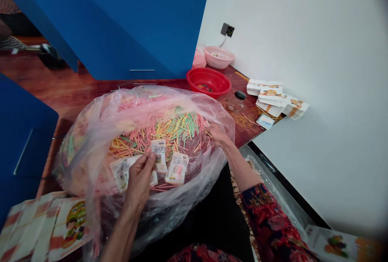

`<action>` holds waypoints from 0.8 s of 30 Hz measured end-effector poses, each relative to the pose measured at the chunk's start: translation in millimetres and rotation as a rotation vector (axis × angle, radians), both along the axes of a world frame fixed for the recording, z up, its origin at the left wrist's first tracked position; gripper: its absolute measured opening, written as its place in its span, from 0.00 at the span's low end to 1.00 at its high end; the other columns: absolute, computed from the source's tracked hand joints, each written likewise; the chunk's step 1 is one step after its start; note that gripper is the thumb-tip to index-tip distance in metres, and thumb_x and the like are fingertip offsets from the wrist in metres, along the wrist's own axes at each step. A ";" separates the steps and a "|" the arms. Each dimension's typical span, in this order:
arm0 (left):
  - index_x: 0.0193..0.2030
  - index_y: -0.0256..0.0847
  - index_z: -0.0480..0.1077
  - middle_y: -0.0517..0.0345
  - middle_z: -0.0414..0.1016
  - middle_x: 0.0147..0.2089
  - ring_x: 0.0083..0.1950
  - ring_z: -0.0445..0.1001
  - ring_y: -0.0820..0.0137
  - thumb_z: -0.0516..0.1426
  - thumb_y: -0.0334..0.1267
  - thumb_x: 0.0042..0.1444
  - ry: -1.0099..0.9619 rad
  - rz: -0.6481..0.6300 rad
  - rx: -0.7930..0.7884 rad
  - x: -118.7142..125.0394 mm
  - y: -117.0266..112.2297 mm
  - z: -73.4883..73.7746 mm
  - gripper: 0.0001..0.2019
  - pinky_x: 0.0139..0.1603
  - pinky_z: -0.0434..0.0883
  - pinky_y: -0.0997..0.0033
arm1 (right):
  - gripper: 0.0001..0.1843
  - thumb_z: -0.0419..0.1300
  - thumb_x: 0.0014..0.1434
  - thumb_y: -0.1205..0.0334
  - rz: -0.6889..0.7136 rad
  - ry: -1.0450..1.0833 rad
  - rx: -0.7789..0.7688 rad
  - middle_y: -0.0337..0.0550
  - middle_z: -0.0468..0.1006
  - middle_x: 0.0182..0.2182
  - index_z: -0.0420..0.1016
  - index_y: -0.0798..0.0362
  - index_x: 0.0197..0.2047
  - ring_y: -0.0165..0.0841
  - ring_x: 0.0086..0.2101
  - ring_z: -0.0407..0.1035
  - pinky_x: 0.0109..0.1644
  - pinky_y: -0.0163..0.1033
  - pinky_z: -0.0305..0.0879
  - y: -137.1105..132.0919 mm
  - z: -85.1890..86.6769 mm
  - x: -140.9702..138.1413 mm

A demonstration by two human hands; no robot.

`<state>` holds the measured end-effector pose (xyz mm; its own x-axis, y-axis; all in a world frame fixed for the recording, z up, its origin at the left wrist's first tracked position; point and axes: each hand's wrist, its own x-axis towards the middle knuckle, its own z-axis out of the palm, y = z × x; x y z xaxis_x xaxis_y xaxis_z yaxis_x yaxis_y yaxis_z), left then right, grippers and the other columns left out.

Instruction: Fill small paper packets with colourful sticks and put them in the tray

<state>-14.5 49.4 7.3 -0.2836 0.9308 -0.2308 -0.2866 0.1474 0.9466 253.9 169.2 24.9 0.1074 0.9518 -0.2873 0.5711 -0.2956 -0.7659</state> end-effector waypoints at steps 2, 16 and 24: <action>0.34 0.40 0.76 0.61 0.77 0.32 0.34 0.74 0.73 0.72 0.52 0.43 -0.193 0.033 0.014 10.4 10.9 7.2 0.20 0.38 0.72 0.74 | 0.11 0.54 0.60 0.69 0.058 0.160 -0.038 0.33 0.64 0.21 0.60 0.51 0.26 0.24 0.19 0.55 0.25 0.31 0.57 -6.8 7.0 -4.0; 0.30 0.38 0.72 0.63 0.74 0.25 0.24 0.72 0.76 0.64 0.41 0.57 -0.476 -0.050 -0.013 92.7 111.0 7.0 0.10 0.27 0.67 0.78 | 0.21 0.74 0.53 0.58 0.398 1.184 -0.514 0.31 0.65 0.23 0.64 0.53 0.33 0.20 0.19 0.53 0.18 0.26 0.44 -18.9 -4.7 -53.2; 0.33 0.37 0.75 0.59 0.78 0.29 0.28 0.75 0.74 0.61 0.35 0.59 -0.563 -0.045 -0.087 92.2 105.6 2.9 0.05 0.33 0.72 0.76 | 0.20 0.70 0.57 0.53 0.357 1.079 -0.344 0.26 0.58 0.20 0.62 0.51 0.34 0.20 0.16 0.44 0.17 0.28 0.39 -23.6 -14.2 -53.3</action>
<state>77.7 155.0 10.2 -0.0551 0.9098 -0.4114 -0.7347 0.2421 0.6337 200.6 145.6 10.8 -0.6026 0.7340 -0.3133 -0.2287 -0.5349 -0.8134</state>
